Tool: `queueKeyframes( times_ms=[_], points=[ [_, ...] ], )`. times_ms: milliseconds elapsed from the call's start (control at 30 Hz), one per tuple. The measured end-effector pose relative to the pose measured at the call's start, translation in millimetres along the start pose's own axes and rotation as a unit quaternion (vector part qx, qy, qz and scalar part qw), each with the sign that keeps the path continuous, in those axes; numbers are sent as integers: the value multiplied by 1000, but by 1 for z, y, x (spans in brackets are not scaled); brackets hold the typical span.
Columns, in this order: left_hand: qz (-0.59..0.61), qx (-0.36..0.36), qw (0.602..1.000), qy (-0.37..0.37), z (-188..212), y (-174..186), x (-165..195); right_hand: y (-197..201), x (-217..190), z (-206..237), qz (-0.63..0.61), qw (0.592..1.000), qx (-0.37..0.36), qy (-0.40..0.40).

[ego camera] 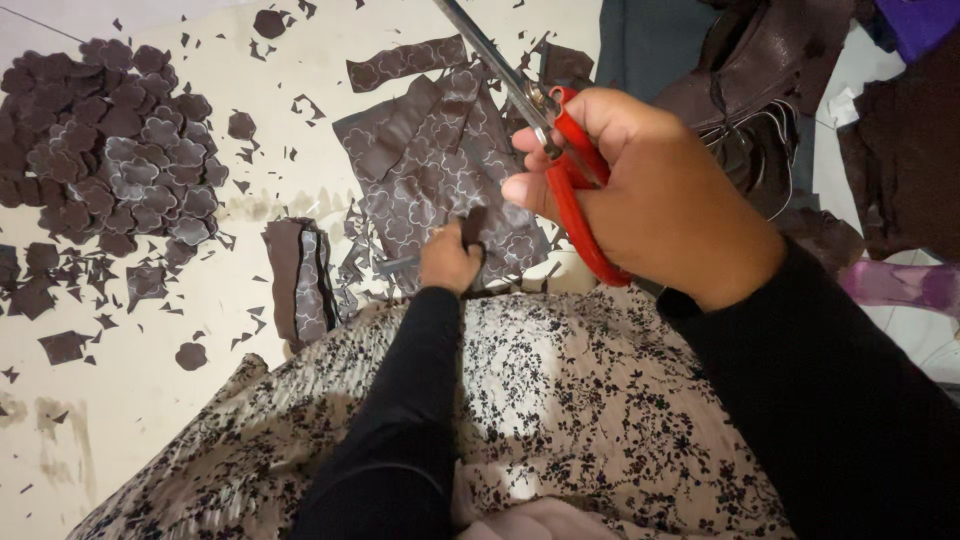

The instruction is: The person uses red-handled scissors to cut flower-shaped pieces from a brown patterned fabric. They hold the fabric with the left hand and cut with the right, placing finished pieces into a growing pile on the floor.

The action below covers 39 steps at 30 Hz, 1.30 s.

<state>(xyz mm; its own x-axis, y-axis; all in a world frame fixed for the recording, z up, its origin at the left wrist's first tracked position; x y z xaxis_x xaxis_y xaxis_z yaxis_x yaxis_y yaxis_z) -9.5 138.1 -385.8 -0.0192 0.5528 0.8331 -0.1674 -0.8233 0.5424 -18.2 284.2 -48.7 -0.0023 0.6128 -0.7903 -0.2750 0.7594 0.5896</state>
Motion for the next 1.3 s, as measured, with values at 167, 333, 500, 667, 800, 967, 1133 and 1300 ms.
queueKeyframes(
  times_ms=[167, 333, 500, 667, 800, 967, 1133, 1300],
  points=[
    [58, 15, 996, 61, 9, -8, -6, -1, -4, 2, -1, 1000, -2, -8],
    [345, 97, 910, 207, -7, -5, -20, 0, -11, 3, 50, 999, 4, -4],
    [614, 74, 748, 240, -20, 6, 10, 0, -6, 0, 33, 997, -6, -65],
    [731, 63, 656, 176, -31, 34, 65, 1, 10, -14, 37, 998, 30, -28],
    [751, 95, 646, 101, -41, 48, 95, 1, 30, -26, -24, 995, 86, -32],
    [482, 206, 843, 122, -30, 64, 87, 0, 51, -40, -89, 991, 80, -59],
    [242, 233, 941, 33, -10, 79, 96, -2, 58, -49, -31, 992, 100, -76],
    [578, 230, 779, 83, -14, 95, 124, 3, 57, -54, -109, 982, 142, -62]
  ],
)
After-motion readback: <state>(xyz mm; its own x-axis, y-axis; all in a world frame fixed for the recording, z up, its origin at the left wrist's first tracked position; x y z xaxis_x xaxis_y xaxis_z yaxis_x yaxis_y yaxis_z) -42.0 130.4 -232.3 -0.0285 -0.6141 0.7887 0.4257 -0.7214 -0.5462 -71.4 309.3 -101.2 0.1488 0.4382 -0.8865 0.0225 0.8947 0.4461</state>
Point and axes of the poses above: each hand's wrist, its own z-axis away from the middle knuckle, its own y-axis out of the back of the hand, x = y × z, the point moved 4 cm from there along -z, towards the middle knuckle, and after that the axes turned 9 degrees about z, right-handed, at the moved point
